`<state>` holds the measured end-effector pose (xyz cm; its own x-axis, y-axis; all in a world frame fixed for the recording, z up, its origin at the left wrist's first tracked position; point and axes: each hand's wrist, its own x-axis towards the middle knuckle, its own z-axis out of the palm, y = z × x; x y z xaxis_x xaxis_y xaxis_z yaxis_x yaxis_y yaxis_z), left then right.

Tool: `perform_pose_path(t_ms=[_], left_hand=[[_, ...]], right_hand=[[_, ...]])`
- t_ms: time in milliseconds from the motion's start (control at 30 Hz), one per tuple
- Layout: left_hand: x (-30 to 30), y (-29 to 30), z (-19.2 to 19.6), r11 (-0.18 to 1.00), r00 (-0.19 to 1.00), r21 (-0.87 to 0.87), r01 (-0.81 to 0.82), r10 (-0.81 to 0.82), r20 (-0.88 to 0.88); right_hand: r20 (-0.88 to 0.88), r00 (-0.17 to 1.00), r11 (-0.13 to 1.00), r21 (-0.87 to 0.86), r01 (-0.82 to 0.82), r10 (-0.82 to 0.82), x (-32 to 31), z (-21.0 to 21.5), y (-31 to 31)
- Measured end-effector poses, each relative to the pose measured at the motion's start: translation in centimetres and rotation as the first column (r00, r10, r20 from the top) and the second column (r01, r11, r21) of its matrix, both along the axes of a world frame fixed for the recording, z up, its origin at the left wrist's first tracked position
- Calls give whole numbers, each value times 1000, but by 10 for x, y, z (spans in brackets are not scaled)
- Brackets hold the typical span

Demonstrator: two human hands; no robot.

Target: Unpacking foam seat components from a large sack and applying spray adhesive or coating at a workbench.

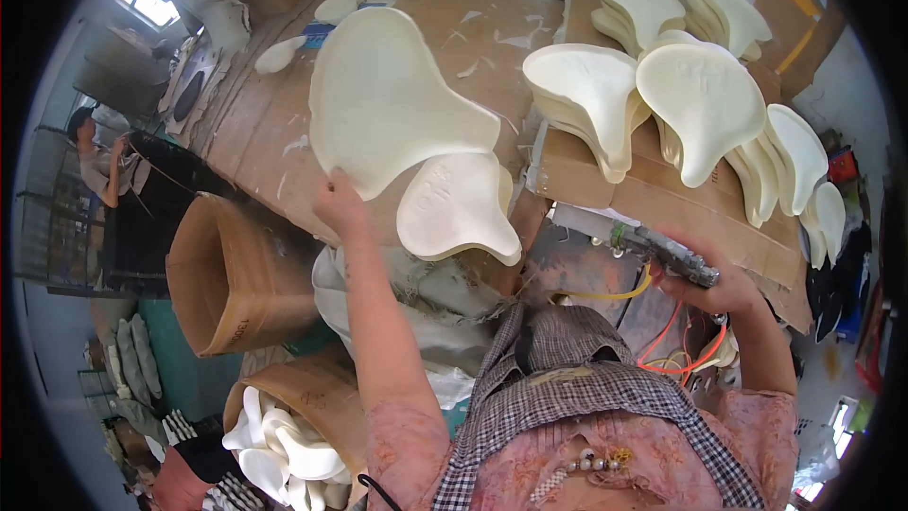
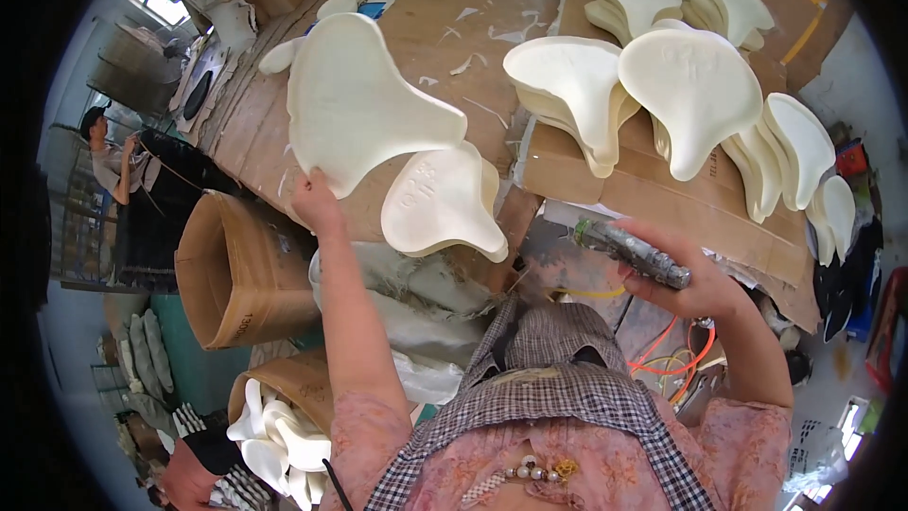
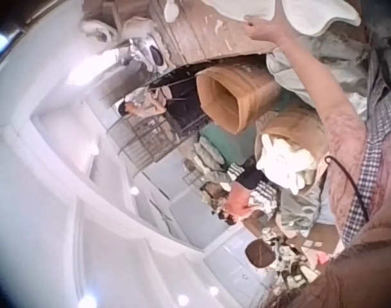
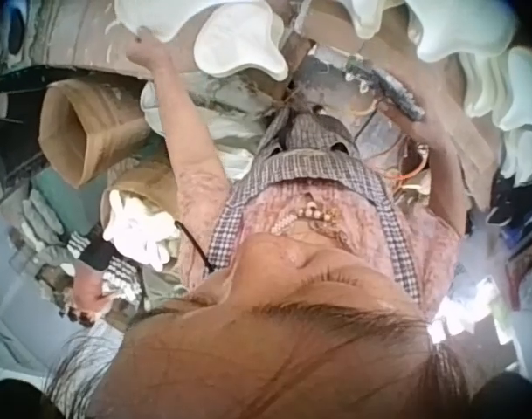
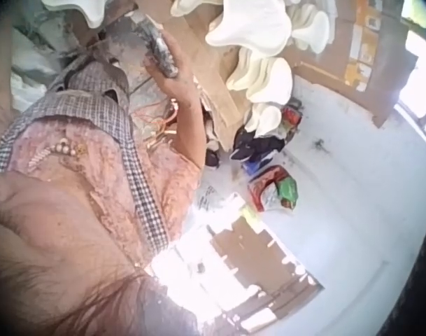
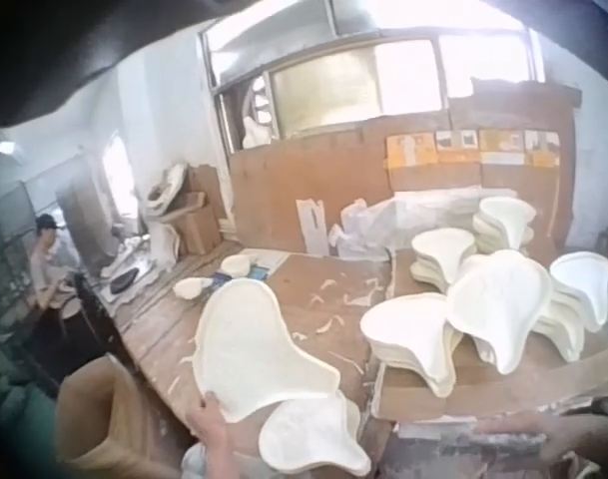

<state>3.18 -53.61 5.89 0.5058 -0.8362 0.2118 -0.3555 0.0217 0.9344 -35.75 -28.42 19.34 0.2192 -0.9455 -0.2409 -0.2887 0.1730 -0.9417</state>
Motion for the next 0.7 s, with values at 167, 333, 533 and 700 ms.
perform_pose_path(t_ms=[167,333,533,700], left_hand=[[-10,11,11,982,846,-180,49,55,530],[-17,9,-5,977,877,-206,51,55,477],[-20,4,8,992,917,-126,28,25,398],[63,-12,-46,998,957,26,-57,62,-284]], right_hand=[[157,978,983,-98,153,-137,2,13,0],[55,994,994,-47,96,-94,-5,24,-3],[193,977,994,-37,105,-95,-9,27,-4],[163,983,992,-80,93,-80,-9,22,-3]])
